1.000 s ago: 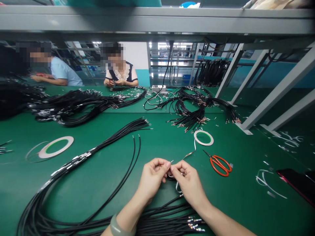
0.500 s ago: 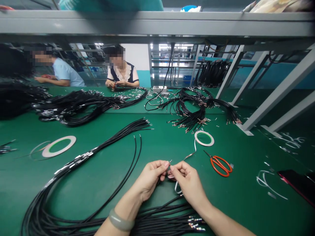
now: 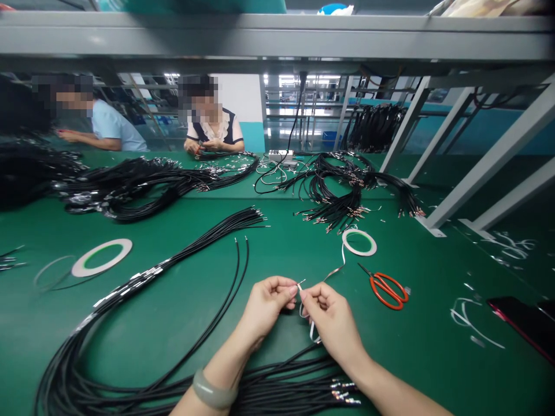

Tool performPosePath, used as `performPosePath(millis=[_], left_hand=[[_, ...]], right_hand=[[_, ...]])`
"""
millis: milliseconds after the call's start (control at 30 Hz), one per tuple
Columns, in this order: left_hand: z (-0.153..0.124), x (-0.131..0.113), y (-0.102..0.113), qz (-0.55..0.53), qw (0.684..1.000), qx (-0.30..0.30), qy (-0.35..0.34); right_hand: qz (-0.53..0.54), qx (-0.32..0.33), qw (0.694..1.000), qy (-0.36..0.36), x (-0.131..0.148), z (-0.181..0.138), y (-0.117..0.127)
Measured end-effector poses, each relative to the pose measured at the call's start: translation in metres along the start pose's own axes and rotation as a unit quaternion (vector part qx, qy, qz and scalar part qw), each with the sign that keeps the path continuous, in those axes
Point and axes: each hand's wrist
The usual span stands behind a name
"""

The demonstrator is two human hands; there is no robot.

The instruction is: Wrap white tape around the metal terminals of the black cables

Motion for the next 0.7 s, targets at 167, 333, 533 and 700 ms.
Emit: performPosePath(millis=[167,333,533,700], left_hand=[[0.0009,0.0036,-0.0055,0.021,1.000,-0.015,-0.014],[0.0002,0.0022,-0.0050,0.024,1.000,-0.007,-0.015],[0.0008,-0.0012,0.0004,0.022,0.999,-0.014,-0.024],[0.0004,0.0002,0.0009,0.024,1.000,-0.011,-0.017]], right_hand=[[-0.030,-0.005,1.000,0.007,0.0062,-0.0008,-0.0004],[-0.039,-0.004,0.999,0.009,0.0039,-0.0003,-0.0004],[-0.033,-0.008,0.999,0.011,0.0006,-0.0010,0.0006],[-0.017,-0.018,0.999,0.023,0.0058,-0.0031,0.0004]])
Point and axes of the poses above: each hand's wrist, its own z-axis towards the middle knuckle, its own y-axis out of the back of the hand, x = y × z, and after that the axes turned 6 degrees about x, right-handed
